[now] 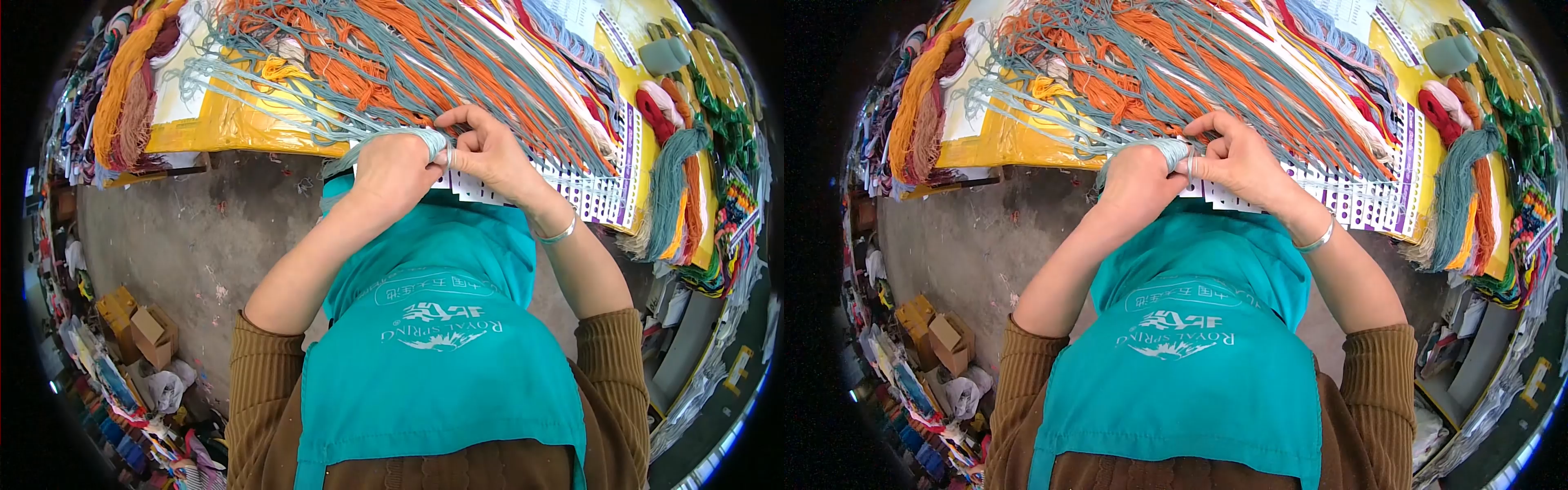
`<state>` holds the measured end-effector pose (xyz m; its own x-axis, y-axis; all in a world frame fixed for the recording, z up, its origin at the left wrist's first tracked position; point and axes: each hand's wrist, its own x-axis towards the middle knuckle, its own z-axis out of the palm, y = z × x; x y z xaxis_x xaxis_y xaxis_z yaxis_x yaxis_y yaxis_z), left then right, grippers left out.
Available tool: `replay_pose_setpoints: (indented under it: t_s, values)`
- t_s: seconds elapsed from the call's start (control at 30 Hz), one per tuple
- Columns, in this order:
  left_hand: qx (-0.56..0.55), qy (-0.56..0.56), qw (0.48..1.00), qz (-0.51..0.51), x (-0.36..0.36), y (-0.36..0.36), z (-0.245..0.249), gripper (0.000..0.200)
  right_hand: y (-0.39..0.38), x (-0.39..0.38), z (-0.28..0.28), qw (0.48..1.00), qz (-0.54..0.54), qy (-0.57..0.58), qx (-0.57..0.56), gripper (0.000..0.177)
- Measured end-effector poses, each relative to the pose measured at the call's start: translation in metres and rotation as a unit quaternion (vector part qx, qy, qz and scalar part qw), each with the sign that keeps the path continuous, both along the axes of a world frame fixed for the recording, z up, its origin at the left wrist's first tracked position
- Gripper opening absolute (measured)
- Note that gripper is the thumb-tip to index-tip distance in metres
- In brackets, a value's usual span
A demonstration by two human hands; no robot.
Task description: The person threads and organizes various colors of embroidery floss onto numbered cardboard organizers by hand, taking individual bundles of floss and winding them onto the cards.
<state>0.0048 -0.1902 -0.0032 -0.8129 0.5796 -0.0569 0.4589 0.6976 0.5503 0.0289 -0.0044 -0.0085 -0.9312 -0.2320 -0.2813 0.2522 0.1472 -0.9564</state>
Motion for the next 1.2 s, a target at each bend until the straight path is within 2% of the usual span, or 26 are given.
replay_pose_setpoints:
  t_s: [0.03,0.1,0.13,0.17,0.23,0.27,0.33,0.47,0.53,0.6,0.7,0.77,0.83,0.93,1.03,1.07,1.1,1.2]
  values:
    - [-0.013,0.012,1.0,-0.01,-0.001,-0.001,0.0,0.016,0.0,0.0,-0.001,1.0,0.003,0.005,0.001,0.043]
    - [0.211,-0.156,0.964,0.032,-0.003,-0.001,-0.008,0.015,-0.002,0.0,-0.004,1.0,-0.007,0.014,-0.002,0.043]
    - [0.318,-0.236,0.917,0.051,-0.004,-0.001,-0.011,0.017,-0.005,0.0,-0.008,1.0,-0.02,0.018,-0.004,0.043]
    - [0.374,-0.37,0.847,0.076,-0.008,-0.005,-0.007,0.018,-0.006,0.0,-0.009,0.999,-0.032,0.021,-0.007,0.044]
    - [0.454,-0.605,0.643,0.121,-0.018,-0.029,0.003,0.021,-0.004,0.0,-0.006,1.0,-0.01,0.015,-0.001,0.049]
    - [0.48,-0.621,0.611,0.104,-0.02,-0.04,0.003,0.021,-0.004,0.0,-0.004,1.0,0.002,0.011,0.002,0.052]
    - [0.53,-0.647,0.543,0.071,-0.024,-0.066,0.002,0.02,-0.003,-0.002,-0.002,1.0,0.005,-0.005,0.016,0.047]
    - [0.616,-0.554,0.55,0.103,-0.036,-0.147,0.025,0.022,-0.004,-0.002,0.003,0.993,0.021,-0.01,0.112,0.042]
    - [0.602,-0.512,0.602,0.116,-0.052,-0.189,0.044,0.024,-0.005,-0.001,0.003,0.987,0.037,-0.004,0.154,0.049]
    - [0.589,-0.496,0.604,0.205,-0.057,-0.204,0.054,0.024,-0.007,0.0,0.005,0.976,0.051,0.025,0.21,0.054]
    - [0.689,-0.431,0.563,0.149,-0.102,-0.244,0.065,0.024,-0.014,0.002,0.018,0.969,0.063,0.025,0.237,0.057]
    - [0.678,-0.48,0.552,0.075,-0.143,-0.261,0.08,0.024,-0.015,0.002,0.017,0.961,0.067,0.043,0.265,0.058]
    - [0.649,-0.47,0.597,0.024,-0.183,-0.256,0.08,0.016,-0.018,0.0,0.017,0.956,0.071,0.051,0.281,0.059]
    - [0.544,-0.325,0.752,0.18,-0.22,-0.228,0.091,0.018,-0.018,0.003,0.017,0.958,0.061,0.042,0.277,0.058]
    - [0.43,-0.181,0.834,0.294,-0.214,-0.201,0.071,0.027,-0.017,0.004,0.015,0.964,0.043,0.038,0.258,0.056]
    - [0.435,-0.234,0.835,0.242,-0.202,-0.197,0.065,0.038,-0.016,0.004,0.013,0.965,0.038,0.043,0.256,0.055]
    - [0.514,-0.303,0.77,0.225,-0.186,-0.183,0.058,0.047,-0.016,0.004,0.012,0.966,0.035,0.046,0.252,0.054]
    - [0.618,-0.418,0.653,0.131,-0.126,-0.15,0.051,0.055,-0.018,0.005,0.011,0.981,0.002,0.038,0.191,0.048]
